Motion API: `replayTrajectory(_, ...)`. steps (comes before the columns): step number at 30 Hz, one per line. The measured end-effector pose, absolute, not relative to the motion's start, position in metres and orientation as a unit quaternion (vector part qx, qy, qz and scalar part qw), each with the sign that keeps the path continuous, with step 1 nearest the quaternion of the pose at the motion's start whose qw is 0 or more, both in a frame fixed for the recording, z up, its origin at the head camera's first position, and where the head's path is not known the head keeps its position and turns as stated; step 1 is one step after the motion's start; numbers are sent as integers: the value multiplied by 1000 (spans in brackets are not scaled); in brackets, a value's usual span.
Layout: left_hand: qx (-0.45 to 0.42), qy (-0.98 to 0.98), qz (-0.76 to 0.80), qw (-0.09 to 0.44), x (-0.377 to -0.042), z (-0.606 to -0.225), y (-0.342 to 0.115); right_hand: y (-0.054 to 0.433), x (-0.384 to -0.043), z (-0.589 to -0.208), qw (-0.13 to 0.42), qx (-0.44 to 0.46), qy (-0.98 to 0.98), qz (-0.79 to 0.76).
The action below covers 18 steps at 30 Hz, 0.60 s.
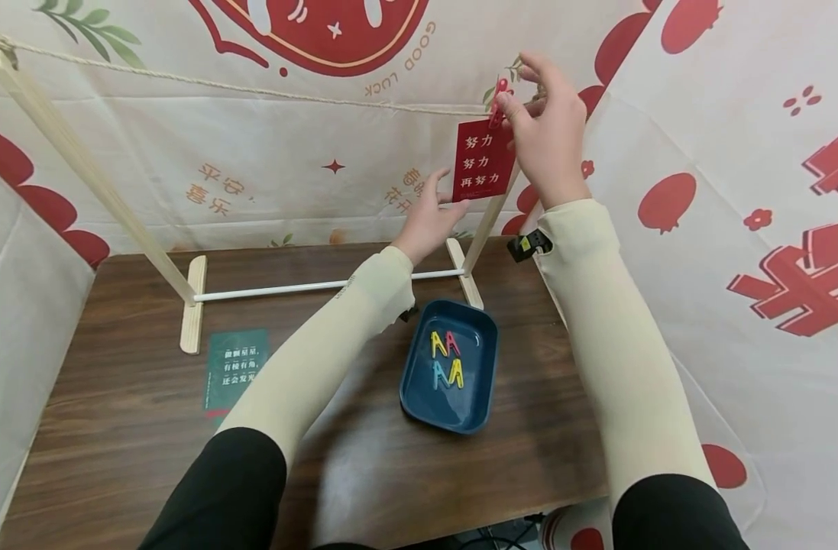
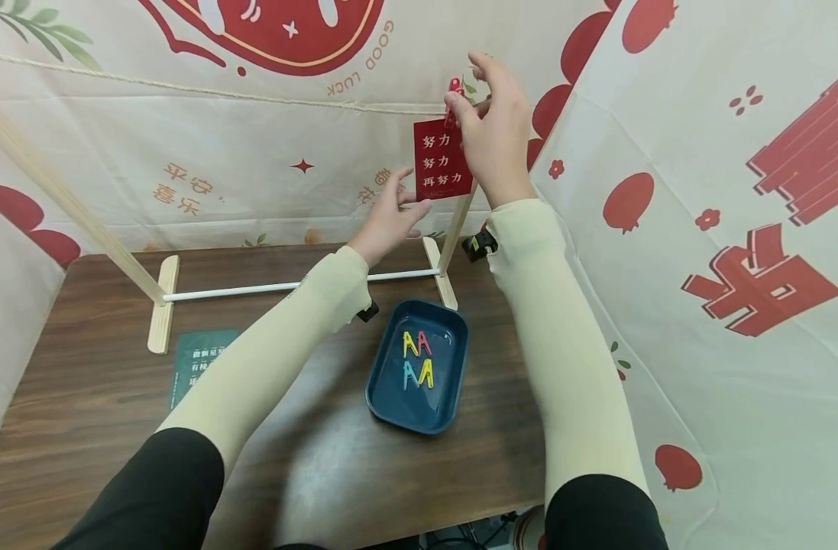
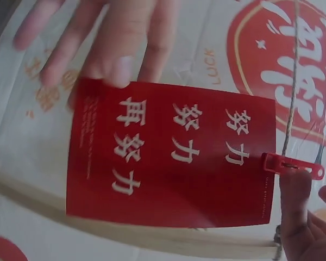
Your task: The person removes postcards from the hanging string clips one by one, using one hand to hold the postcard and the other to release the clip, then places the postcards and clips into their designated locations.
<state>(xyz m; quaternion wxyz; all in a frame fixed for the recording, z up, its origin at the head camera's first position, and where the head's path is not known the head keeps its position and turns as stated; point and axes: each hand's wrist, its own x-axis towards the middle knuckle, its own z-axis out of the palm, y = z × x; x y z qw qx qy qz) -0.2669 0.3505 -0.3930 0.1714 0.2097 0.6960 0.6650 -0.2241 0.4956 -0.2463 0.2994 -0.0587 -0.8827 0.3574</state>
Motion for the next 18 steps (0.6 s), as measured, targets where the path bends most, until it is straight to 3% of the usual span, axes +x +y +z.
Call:
replayTrajectory(5, 221, 697, 668, 140, -263, -393, 352, 498, -233, -242, 247, -95, -863, 430)
replayTrajectory(18, 242, 744, 617, 92, -252, -386, 350, 497, -239, -237, 233, -119, -830, 492)
